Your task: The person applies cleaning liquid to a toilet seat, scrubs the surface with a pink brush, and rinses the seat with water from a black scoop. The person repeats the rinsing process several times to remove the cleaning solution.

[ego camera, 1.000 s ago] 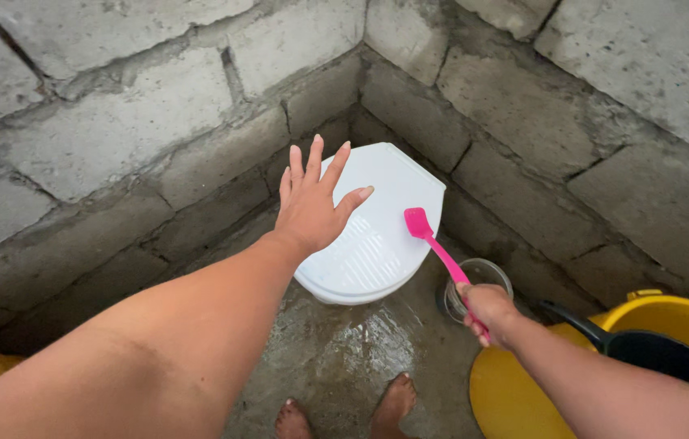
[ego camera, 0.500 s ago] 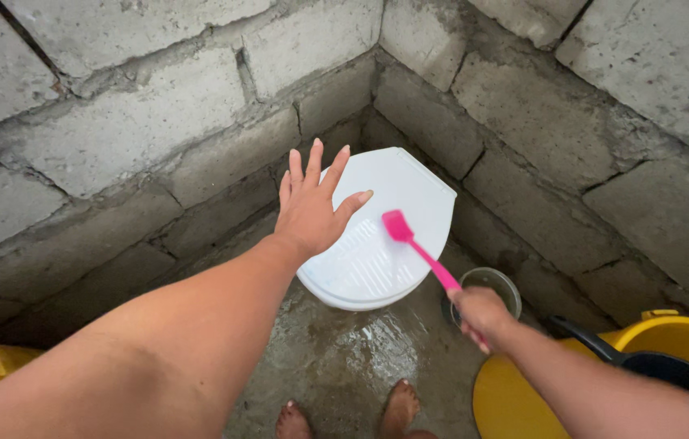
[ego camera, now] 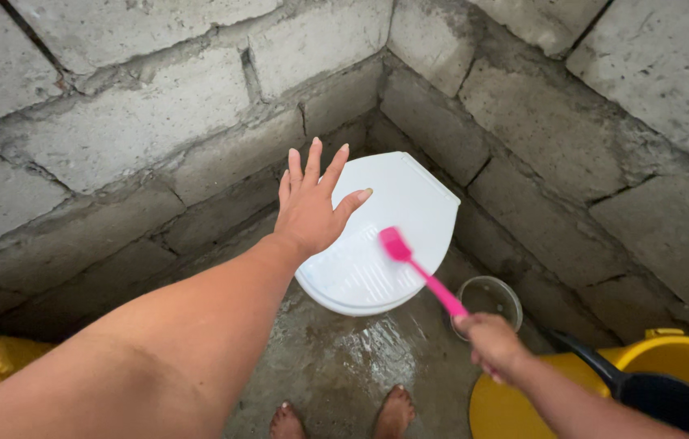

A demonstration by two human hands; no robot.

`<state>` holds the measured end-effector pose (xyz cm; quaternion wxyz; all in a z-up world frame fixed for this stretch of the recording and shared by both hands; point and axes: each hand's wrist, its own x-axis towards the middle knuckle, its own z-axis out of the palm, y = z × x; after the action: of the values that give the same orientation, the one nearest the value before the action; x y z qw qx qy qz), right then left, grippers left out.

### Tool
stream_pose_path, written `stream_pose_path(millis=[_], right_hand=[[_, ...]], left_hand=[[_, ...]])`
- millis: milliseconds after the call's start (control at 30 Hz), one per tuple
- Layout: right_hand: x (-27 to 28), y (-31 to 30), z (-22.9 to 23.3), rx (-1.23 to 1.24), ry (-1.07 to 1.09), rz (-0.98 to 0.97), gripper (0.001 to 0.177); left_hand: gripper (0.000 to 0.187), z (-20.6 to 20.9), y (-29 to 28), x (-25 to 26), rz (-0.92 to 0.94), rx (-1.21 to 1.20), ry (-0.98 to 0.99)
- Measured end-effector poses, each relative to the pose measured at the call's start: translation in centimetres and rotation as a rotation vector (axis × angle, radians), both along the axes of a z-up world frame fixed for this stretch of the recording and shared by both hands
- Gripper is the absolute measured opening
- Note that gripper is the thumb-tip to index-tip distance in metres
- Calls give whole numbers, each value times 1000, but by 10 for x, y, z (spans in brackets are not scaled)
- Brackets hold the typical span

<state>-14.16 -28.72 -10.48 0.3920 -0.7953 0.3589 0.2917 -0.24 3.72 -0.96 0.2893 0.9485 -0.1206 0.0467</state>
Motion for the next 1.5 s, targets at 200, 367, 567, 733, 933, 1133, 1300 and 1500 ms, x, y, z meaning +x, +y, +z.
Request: stream_pose_path(millis=[200,367,567,733,933,1133,1300,1500], right_hand=[[71,10,16,122,-111,-38,55],[51,28,3,78,-14,115,55],[25,-10,-7,21,8,106,54],[99,-11,-4,99,-97,-9,52],[115,35,-4,69,-36,130,50],[79,34,-1,123,-16,169,46],[132,38,-5,113,-110,144,50],[140,60,-13,143,-61,218,52]], left_hand=[[79,2,1,2,31,8,18],[79,-4,-3,6,46,13,37],[79,-8,1,12,77,8,4],[79,-9,8,12,98,15,-3],[80,-7,14,6,129,35,47],[79,-3,21,7,146,17,64],[79,-6,24,7,154,12,36],[80,-13,30,5,161,22,22]])
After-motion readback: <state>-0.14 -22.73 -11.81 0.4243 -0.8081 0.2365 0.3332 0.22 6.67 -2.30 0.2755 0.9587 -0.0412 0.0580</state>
